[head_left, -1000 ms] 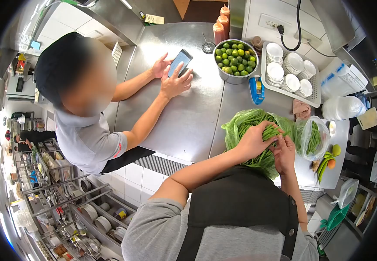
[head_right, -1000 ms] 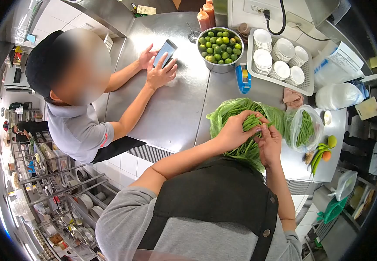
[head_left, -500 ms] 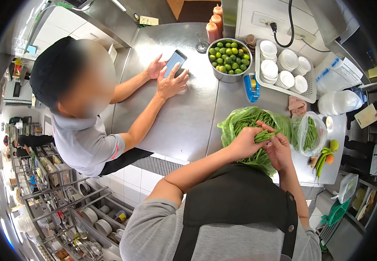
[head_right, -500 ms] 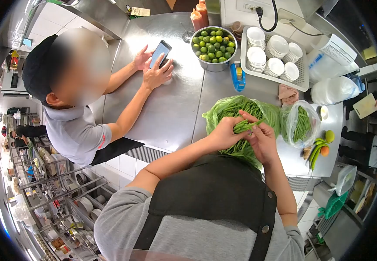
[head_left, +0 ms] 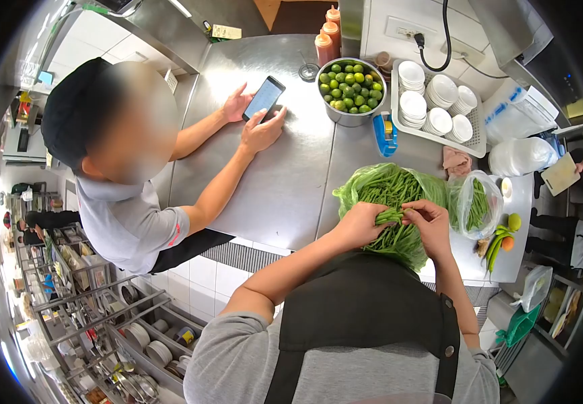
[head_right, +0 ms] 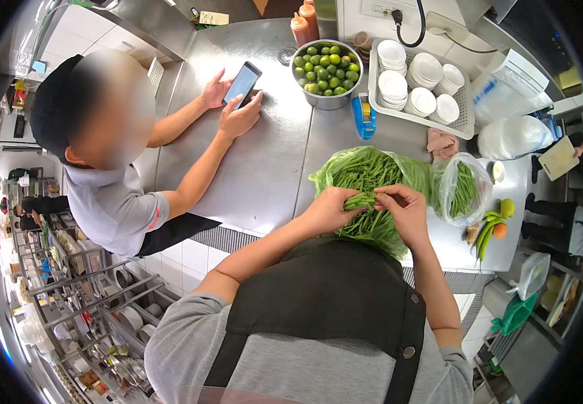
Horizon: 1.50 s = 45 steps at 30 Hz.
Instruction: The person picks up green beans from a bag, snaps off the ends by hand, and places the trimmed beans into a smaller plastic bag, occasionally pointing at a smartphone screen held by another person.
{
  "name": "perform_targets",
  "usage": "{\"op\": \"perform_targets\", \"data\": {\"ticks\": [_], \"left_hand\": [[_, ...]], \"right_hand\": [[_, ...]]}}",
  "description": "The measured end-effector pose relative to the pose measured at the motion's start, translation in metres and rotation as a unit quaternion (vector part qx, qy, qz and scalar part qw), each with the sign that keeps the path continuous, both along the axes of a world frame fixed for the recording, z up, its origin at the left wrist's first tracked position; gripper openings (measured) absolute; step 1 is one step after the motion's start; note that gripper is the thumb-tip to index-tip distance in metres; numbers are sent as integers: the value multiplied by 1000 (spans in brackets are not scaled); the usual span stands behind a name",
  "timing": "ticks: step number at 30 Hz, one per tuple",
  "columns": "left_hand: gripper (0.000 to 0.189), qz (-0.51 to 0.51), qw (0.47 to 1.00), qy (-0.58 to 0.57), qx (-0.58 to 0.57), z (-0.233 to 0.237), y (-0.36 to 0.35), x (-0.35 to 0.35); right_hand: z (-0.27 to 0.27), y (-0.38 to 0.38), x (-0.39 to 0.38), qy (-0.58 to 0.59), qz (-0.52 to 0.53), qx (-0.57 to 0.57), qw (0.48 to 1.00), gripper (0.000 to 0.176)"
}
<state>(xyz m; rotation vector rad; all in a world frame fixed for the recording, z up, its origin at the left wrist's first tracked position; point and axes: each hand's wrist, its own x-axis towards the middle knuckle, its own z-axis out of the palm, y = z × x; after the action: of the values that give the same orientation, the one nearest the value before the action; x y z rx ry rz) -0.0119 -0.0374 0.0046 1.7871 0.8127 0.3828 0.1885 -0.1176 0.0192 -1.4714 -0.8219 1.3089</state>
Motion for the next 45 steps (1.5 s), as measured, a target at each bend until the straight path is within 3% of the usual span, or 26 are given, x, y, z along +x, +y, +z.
{"op": "perform_targets", "data": {"ticks": [2,8,11,18,22,24,27,30,34,36,41,45], "left_hand": [[22,4,1000,12,18,-5,0,-1],[23,-37,996,61,59,-17,1,0],[25,-71,990,99,70,-14,-2,-1],[28,-72,986,121,91,-9,-4,-3],[22,-39,987,127,96,-4,-1,4],[18,20,996,41,76,-2,4,12],[13,85,995,-52,10,7,10,18],[12,140,985,-81,-63,19,13,15],[10,221,967,-77,-102,-2,45,-11],[10,242,967,-77,0,-29,76,-31],[15,346,908,40,232,-61,146,-71],[17,308,861,153,375,-62,183,-87]], "right_hand": [[7,3,-1,8,-6,-18,1000,13],[5,-3,19,-116,86,-14,989,7],[21,-1,24,-271,199,-52,940,6],[12,2,15,-402,212,55,889,11],[9,10,10,-422,126,109,891,9],[8,20,10,-402,60,120,906,8],[-21,34,14,-191,-147,60,969,7],[-17,50,51,-184,-226,87,952,7],[18,47,39,-310,76,47,947,5],[20,44,32,-351,228,54,907,9],[-6,39,14,-355,302,64,882,20],[-3,38,8,-355,294,78,884,23]]}}
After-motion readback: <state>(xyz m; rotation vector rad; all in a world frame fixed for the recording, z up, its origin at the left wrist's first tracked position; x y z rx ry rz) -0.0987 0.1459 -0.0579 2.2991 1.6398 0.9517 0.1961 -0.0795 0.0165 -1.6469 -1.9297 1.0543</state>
